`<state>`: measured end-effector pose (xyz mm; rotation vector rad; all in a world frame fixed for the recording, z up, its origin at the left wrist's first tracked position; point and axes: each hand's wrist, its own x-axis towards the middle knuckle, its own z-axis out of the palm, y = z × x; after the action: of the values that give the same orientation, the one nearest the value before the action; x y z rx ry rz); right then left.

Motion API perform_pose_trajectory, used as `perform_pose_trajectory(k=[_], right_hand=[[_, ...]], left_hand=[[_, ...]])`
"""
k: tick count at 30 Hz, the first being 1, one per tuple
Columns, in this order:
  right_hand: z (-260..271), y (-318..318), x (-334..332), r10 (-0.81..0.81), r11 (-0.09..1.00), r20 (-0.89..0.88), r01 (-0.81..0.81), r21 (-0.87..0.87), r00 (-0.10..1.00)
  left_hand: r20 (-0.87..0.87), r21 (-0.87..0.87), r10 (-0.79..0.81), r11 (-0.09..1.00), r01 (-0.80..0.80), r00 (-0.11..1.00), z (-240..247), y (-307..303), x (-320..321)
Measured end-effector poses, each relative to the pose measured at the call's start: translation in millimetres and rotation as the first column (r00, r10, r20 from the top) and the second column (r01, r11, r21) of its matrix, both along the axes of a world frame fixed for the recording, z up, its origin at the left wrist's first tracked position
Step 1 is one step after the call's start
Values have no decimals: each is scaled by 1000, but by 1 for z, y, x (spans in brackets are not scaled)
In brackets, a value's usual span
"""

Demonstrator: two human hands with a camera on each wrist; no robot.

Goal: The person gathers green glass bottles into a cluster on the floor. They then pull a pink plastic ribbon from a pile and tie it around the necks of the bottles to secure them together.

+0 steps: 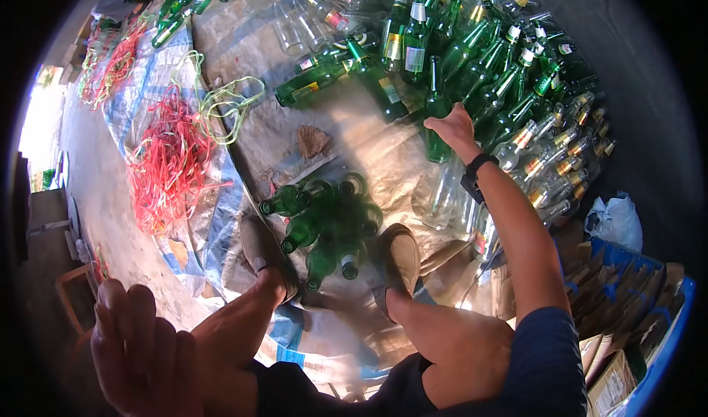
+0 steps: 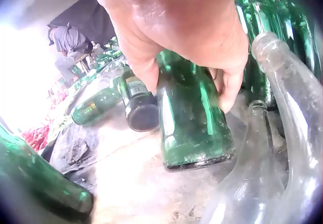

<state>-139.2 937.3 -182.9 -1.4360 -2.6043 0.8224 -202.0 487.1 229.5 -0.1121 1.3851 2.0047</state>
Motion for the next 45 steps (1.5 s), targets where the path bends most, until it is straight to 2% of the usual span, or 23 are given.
perform_pose_trajectory(k=[1, 3, 6, 7, 8, 11, 15, 18, 20, 23, 24, 26, 28, 30, 32, 34, 35, 36, 38, 40, 41, 43, 45], right_hand=[[8, -3, 4, -1, 1000, 0, 1, 2, 1000], [39, -19, 19, -18, 968, -248, -45, -246, 969], [91, -52, 35, -25, 931, -409, -128, -343, 912], [99, -55, 45, 19, 906, -432, -199, -375, 902], [107, -60, 53, 18, 910, -437, -196, -365, 899], [147, -81, 70, 12, 823, -609, -354, -444, 793], [220, -109, 81, 10, 794, -681, -420, -439, 732], [296, -138, 87, 74, 779, -659, -455, -430, 749], [334, -154, 90, 71, 788, -652, -443, -428, 755], [379, -179, 97, 146, 769, -643, -494, -404, 752], [391, -190, 100, 155, 773, -647, -499, -391, 747], [411, -214, 108, 184, 755, -695, -553, -353, 695], [422, -231, 119, 175, 730, -680, -557, -397, 713], [422, -242, 132, 242, 752, -672, -573, -326, 700], [423, -244, 145, 272, 731, -708, -619, -289, 652], [432, -240, 158, 240, 814, -622, -503, -290, 746], [442, -248, 163, 165, 852, -663, -444, -276, 730], [440, -236, 169, 203, 906, -609, -383, -180, 767], [440, -231, 181, 174, 894, -570, -371, -251, 803], [443, -230, 191, 196, 898, -532, -368, -240, 824], [444, -232, 195, 215, 903, -490, -364, -230, 845], [448, -238, 201, 189, 909, -490, -340, -240, 851], [449, -241, 205, 126, 916, -485, -289, -279, 865]], left_hand=[[0, 2, -1, 1000, 1, 1000, 0, 1, 2], [9, -16, 22, 1000, -22, 1000, 1, 5, 6], [11, -74, -1, 997, 2, 1000, 2, 9, 13], [-23, 11, -73, 997, 73, 997, -6, 6, 12], [-30, 20, -78, 997, 79, 997, -10, 6, 17], [-109, -217, -55, 976, 30, 993, -4, 30, 28], [-258, -158, -179, 977, 141, 950, -15, 40, 43], [-525, -203, -301, 953, 227, 796, -31, 46, 50], [-568, -254, -375, 927, 277, 733, -42, 48, 52], [-803, -322, -397, 917, 236, 445, -48, 58, 63], [-811, -313, -386, 921, 231, 440, -46, 59, 67], [-704, -200, -429, 884, 423, 565, -42, 61, 76], [-724, -138, -366, 907, 398, 585, -49, 59, 86], [-780, -98, -302, 924, 370, 547, -49, 55, 91], [-593, -465, -637, 771, 436, 493, -38, 43, 93], [-612, -442, -629, 774, 453, 478, -43, 38, 98], [-587, -530, -683, 730, 432, 435, -43, 37, 105], [-554, -612, -734, 679, 406, 392, -43, 38, 111], [-532, -642, -761, 649, 409, 371, -56, 39, 119], [-460, -666, -834, 552, 502, 306, -63, 40, 123], [-459, -665, -833, 552, 502, 307, -63, 38, 125], [-549, -651, -809, 571, 501, 208, -60, 35, 128], [-484, -667, -846, 523, 531, 225, -57, 34, 128]])
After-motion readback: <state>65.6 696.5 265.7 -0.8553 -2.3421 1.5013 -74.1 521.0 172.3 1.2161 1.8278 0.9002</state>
